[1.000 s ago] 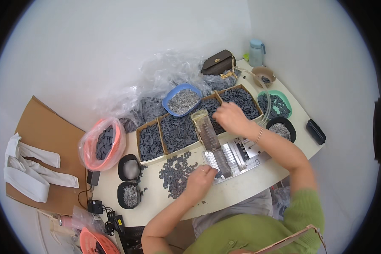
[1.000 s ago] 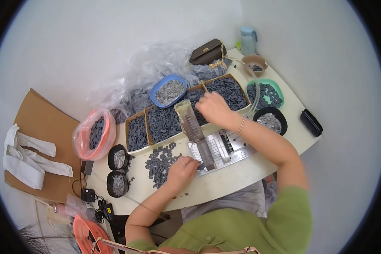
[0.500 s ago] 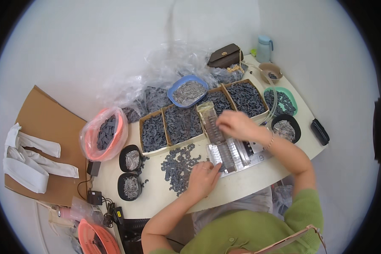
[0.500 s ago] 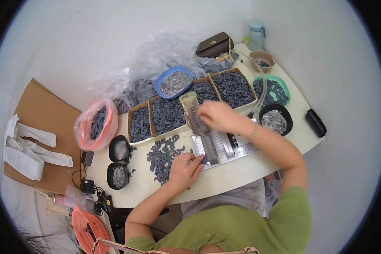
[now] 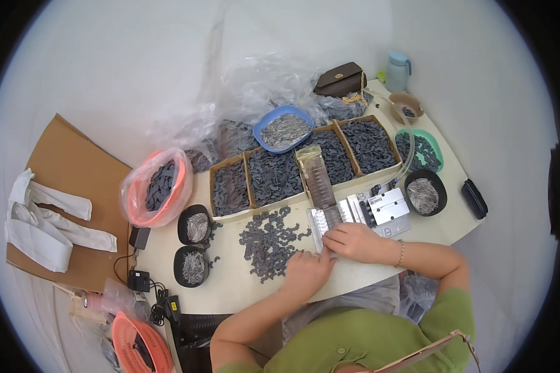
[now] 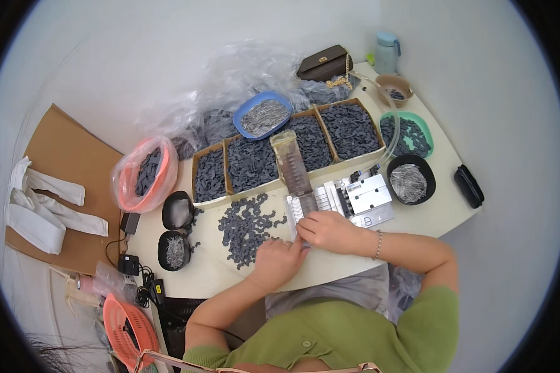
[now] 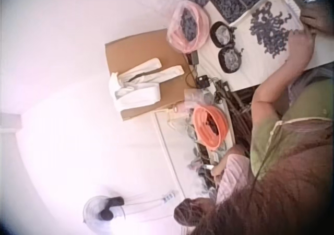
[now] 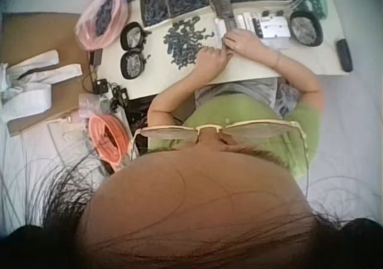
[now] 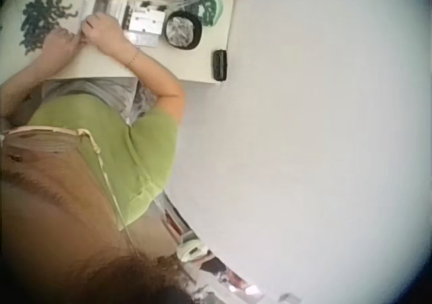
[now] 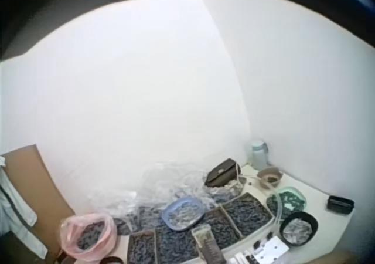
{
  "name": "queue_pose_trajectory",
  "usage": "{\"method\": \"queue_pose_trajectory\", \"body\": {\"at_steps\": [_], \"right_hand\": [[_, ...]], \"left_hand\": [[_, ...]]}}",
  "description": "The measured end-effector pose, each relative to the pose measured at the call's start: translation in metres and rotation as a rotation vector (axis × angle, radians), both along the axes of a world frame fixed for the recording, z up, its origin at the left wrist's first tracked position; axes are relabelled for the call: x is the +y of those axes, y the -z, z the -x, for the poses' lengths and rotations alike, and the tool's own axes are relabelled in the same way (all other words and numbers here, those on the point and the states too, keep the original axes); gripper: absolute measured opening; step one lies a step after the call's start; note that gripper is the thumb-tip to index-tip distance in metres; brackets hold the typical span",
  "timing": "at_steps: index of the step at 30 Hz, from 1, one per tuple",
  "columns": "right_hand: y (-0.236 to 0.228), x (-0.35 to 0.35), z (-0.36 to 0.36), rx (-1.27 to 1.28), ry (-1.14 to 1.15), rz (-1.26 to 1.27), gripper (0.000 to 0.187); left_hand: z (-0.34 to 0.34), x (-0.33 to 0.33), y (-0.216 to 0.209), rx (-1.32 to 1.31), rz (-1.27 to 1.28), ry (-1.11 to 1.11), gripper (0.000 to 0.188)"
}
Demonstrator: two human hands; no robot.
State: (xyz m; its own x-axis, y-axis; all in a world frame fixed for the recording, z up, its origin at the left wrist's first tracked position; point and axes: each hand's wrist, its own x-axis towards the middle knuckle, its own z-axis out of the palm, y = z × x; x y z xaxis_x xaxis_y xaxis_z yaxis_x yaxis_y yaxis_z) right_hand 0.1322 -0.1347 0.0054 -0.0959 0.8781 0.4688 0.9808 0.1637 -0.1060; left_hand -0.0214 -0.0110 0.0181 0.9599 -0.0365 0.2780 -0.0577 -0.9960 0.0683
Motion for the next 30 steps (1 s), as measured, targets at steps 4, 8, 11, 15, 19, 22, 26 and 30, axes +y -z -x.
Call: {"method": "queue_pose_trajectory", "body": {"at_steps": [4,8,11,15,19,22,26,30], "right_hand": [[-0.023,-0.016,0.017,-0.222,0.011,-0.044,0.032],[-0.029,-0.010,0.019,-0.376,-0.013,0.064,0.028],[-0.055,0.030,0.005,-0.137,0.061,0.485,0.019],[-0.009,0.085,-0.015,0.000,-0.052,0.076,0.010],[-0.003,0.100,-0.017,-0.006,-0.062,0.140,0.007],[-0.026,0.079,-0.022,0.125,0.032,0.208,0.008],[-0.026,0.030,-0.025,0.084,0.042,0.206,0.011],[-0.013,0.012,-0.002,-0.032,0.010,0.050,0.018]], "left_hand": [[0.004,0.050,-0.005,-0.105,0.177,-0.097,0.021],[-0.001,0.080,-0.002,-0.112,0.325,-0.137,0.015],[-0.002,0.082,0.005,-0.080,0.396,-0.105,0.014],[-0.005,0.082,0.008,-0.077,0.432,-0.143,0.013],[0.002,0.079,-0.013,-0.043,0.716,-0.222,0.014],[0.011,0.085,-0.004,-0.022,0.936,-0.139,0.015],[0.005,0.075,-0.008,0.077,0.921,-0.121,0.010],[-0.013,0.065,-0.010,0.023,0.738,-0.082,0.008]]}}
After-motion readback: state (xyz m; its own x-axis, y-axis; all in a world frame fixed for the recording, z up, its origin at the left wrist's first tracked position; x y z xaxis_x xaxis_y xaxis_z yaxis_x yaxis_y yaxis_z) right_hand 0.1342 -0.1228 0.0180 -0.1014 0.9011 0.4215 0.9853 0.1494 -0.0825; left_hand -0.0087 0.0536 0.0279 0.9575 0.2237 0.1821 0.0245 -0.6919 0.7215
